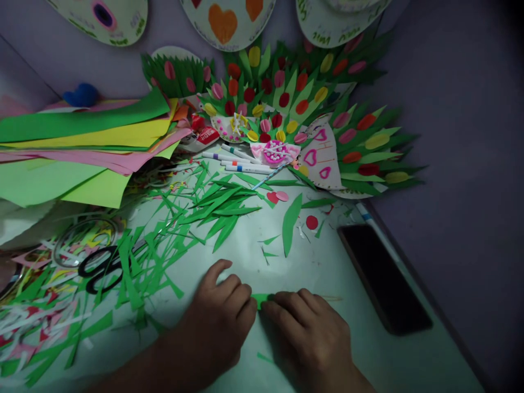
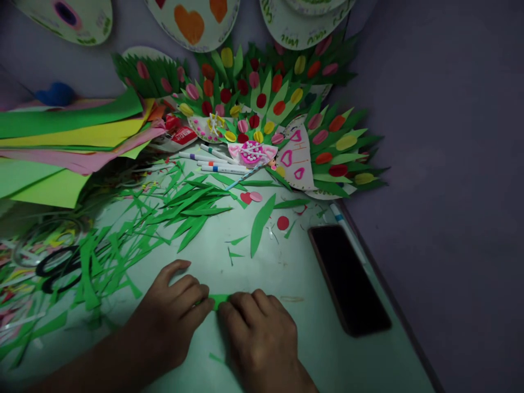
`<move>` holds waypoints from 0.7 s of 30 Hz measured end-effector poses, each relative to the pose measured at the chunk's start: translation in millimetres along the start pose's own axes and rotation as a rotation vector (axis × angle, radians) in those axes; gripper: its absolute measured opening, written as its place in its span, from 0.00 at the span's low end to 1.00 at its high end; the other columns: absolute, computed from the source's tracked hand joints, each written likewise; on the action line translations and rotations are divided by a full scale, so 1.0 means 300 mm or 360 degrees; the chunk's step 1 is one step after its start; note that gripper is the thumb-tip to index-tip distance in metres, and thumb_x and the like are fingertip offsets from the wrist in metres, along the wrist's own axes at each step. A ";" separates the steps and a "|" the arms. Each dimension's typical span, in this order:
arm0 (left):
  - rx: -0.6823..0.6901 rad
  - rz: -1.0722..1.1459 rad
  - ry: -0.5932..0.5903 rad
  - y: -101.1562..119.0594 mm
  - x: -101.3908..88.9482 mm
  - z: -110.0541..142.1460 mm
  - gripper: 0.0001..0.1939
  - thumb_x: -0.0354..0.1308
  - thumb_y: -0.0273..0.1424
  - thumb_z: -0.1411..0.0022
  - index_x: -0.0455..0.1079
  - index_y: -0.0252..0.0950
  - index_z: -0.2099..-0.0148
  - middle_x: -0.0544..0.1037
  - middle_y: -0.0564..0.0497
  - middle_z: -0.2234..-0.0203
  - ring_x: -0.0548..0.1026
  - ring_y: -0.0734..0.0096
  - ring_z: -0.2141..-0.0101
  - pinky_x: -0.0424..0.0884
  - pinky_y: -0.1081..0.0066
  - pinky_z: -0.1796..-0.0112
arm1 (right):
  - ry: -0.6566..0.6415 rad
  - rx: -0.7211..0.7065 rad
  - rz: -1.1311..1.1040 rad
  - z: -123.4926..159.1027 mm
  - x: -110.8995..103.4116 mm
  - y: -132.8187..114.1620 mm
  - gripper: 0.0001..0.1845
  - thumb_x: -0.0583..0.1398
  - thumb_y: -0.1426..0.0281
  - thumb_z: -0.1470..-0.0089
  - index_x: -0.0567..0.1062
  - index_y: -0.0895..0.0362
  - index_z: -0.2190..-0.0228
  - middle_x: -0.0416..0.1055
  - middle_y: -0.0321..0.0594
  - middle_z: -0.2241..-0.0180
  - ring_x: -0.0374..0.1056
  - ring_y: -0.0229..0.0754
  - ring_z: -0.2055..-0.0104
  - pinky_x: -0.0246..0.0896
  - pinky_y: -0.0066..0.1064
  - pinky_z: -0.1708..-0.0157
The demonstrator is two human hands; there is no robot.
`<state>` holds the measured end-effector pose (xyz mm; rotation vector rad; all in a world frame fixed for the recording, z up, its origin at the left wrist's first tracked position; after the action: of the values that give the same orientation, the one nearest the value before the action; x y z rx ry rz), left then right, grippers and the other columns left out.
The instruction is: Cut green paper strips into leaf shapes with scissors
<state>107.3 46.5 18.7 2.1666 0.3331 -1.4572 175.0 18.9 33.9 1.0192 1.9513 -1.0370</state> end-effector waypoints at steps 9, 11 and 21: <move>-0.0231 -0.0010 0.0076 -0.016 -0.018 0.012 0.11 0.48 0.17 0.53 0.69 0.35 0.73 0.71 0.50 0.76 0.66 0.68 0.72 0.56 0.52 0.53 | -0.0151 0.0168 -0.0219 -0.010 0.029 0.034 0.09 0.55 0.77 0.49 0.74 0.57 0.67 0.70 0.39 0.72 0.61 0.39 0.72 0.54 0.30 0.74; -0.0283 0.0015 0.0113 -0.026 -0.024 0.012 0.10 0.49 0.18 0.52 0.68 0.35 0.75 0.71 0.50 0.77 0.67 0.68 0.73 0.57 0.52 0.54 | -0.0165 0.0263 -0.0289 -0.016 0.033 0.051 0.07 0.55 0.76 0.49 0.74 0.57 0.69 0.69 0.38 0.73 0.61 0.38 0.72 0.55 0.30 0.74; -0.0468 0.0127 0.0193 -0.061 -0.043 0.018 0.11 0.49 0.22 0.44 0.69 0.35 0.75 0.73 0.50 0.75 0.68 0.65 0.69 0.57 0.52 0.56 | -0.0146 0.0494 -0.0305 -0.001 0.041 0.090 0.04 0.56 0.74 0.49 0.71 0.56 0.73 0.66 0.38 0.75 0.60 0.40 0.72 0.53 0.32 0.73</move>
<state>89.4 59.9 23.8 2.0084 0.4672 -1.1563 192.9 33.1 14.8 0.9391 1.8776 -1.5036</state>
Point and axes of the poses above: each hand's wrist, its own z-axis away from the middle knuckle, its own x-axis out of the palm, y = z × x, the point moved 10 cm from there along -z, towards the middle knuckle
